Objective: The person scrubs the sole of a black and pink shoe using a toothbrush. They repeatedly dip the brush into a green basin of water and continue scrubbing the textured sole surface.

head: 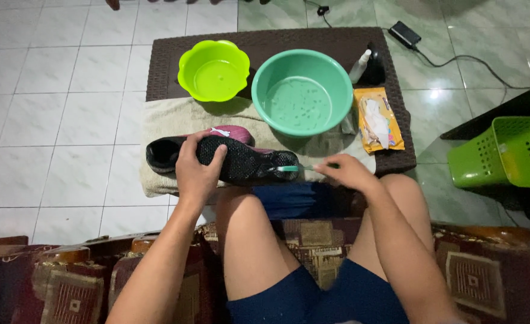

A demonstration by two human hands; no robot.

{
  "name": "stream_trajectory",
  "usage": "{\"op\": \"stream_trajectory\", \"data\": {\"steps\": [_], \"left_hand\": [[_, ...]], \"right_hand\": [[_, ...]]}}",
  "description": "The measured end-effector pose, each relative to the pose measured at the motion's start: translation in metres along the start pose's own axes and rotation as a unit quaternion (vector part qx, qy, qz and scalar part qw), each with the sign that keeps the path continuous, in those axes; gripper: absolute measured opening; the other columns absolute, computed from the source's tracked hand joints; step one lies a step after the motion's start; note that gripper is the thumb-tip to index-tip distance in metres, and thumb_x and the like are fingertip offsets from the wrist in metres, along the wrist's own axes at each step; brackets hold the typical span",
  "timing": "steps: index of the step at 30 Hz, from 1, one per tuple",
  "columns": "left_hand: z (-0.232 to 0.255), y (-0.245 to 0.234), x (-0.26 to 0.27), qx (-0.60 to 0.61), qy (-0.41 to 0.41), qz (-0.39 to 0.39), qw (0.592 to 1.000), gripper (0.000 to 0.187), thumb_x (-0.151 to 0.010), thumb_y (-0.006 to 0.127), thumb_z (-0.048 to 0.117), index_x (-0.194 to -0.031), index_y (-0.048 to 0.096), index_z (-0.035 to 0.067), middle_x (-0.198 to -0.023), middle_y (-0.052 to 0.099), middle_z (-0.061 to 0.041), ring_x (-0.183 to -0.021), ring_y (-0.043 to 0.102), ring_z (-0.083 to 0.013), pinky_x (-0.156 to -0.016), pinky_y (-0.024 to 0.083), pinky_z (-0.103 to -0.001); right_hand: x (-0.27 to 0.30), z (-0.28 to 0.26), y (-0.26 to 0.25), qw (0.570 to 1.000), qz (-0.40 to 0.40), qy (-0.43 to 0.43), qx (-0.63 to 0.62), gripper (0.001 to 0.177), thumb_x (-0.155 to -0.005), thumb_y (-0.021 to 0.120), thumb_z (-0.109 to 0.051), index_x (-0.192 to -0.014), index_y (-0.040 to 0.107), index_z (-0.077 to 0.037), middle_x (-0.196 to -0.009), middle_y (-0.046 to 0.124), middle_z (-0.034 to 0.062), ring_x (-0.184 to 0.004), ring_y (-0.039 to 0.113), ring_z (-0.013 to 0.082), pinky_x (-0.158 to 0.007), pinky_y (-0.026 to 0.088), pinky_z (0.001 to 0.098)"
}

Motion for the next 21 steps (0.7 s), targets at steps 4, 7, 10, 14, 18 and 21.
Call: {"op": "stream_trajectory", "data": {"steps": [4, 7, 10, 14, 18, 21], "left_hand": [[0.0, 0.0, 0.003, 0.004, -0.007, 0.006, 1.0, 0.041, -0.086, 0.081, 0.031, -0.123, 0.065, 0.021, -0.111, 0.067, -0.012, -0.11, 0.066, -0.0398, -0.096, 0.051, -0.051], [-0.002, 0.0, 0.002, 0.003, -0.004, 0.006, 1.0, 0.04, -0.087, 0.081, 0.032, -0.122, 0.064, 0.021, -0.112, 0.067, -0.011, -0.11, 0.067, -0.0378, -0.096, 0.052, -0.05], [-0.008, 0.005, -0.002, 0.009, -0.027, 0.002, 1.0, 0.041, -0.087, 0.081, 0.035, -0.122, 0.064, 0.023, -0.111, 0.067, -0.009, -0.109, 0.068, -0.0364, -0.096, 0.052, -0.05], [-0.016, 0.009, 0.0, 0.0, -0.028, 0.006, 1.0, 0.044, -0.086, 0.08, 0.038, -0.123, 0.065, 0.02, -0.114, 0.066, -0.011, -0.111, 0.067, -0.0389, -0.095, 0.053, -0.051], [-0.017, 0.01, -0.002, -0.004, -0.022, 0.009, 1.0, 0.046, -0.084, 0.08, 0.041, -0.123, 0.065, 0.025, -0.115, 0.067, -0.007, -0.11, 0.068, -0.0358, -0.094, 0.055, -0.05], [-0.013, 0.008, -0.003, -0.003, -0.012, 0.004, 1.0, 0.045, -0.084, 0.079, 0.044, -0.123, 0.064, 0.026, -0.114, 0.067, -0.006, -0.109, 0.068, -0.0352, -0.092, 0.056, -0.051]], "right_hand": [[0.002, 0.021, -0.026, 0.998, 0.018, 0.023, 0.059, 0.046, -0.089, 0.069, -0.051, -0.101, 0.081, -0.008, -0.122, 0.074, 0.0228, -0.127, 0.059, 0.0472, -0.105, 0.046, 0.0547], [0.003, 0.023, -0.034, 0.997, 0.061, 0.027, 0.032, 0.046, -0.092, 0.07, -0.052, -0.098, 0.083, -0.008, -0.118, 0.076, 0.0226, -0.122, 0.063, 0.0484, -0.105, 0.046, 0.0529], [-0.007, 0.02, -0.04, 0.993, 0.111, 0.018, 0.019, 0.051, -0.093, 0.068, -0.061, -0.106, 0.081, -0.013, -0.124, 0.073, 0.0177, -0.126, 0.06, 0.044, -0.104, 0.045, 0.0521], [0.001, -0.019, -0.059, 0.962, 0.273, -0.025, 0.009, 0.031, -0.108, 0.053, -0.042, -0.128, 0.053, -0.019, -0.112, 0.068, 0.0264, -0.103, 0.066, 0.0472, -0.094, 0.049, 0.0598], [-0.049, -0.028, -0.071, 0.939, 0.291, -0.104, 0.149, 0.025, -0.104, 0.053, -0.018, -0.129, 0.054, -0.014, -0.111, 0.065, 0.0276, -0.111, 0.063, 0.05, -0.095, 0.049, 0.06], [-0.074, -0.051, -0.07, 0.936, 0.224, -0.078, 0.262, 0.024, -0.1, 0.059, -0.026, -0.123, 0.066, -0.021, -0.101, 0.071, 0.0139, -0.106, 0.07, 0.0385, -0.091, 0.054, 0.0521]]}}
Point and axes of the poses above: each hand's wrist, its own x-axis away from the middle knuckle, its own y-axis out of the palm, z = x × y, the point moved 6 cm from there along -x, towards the middle knuckle
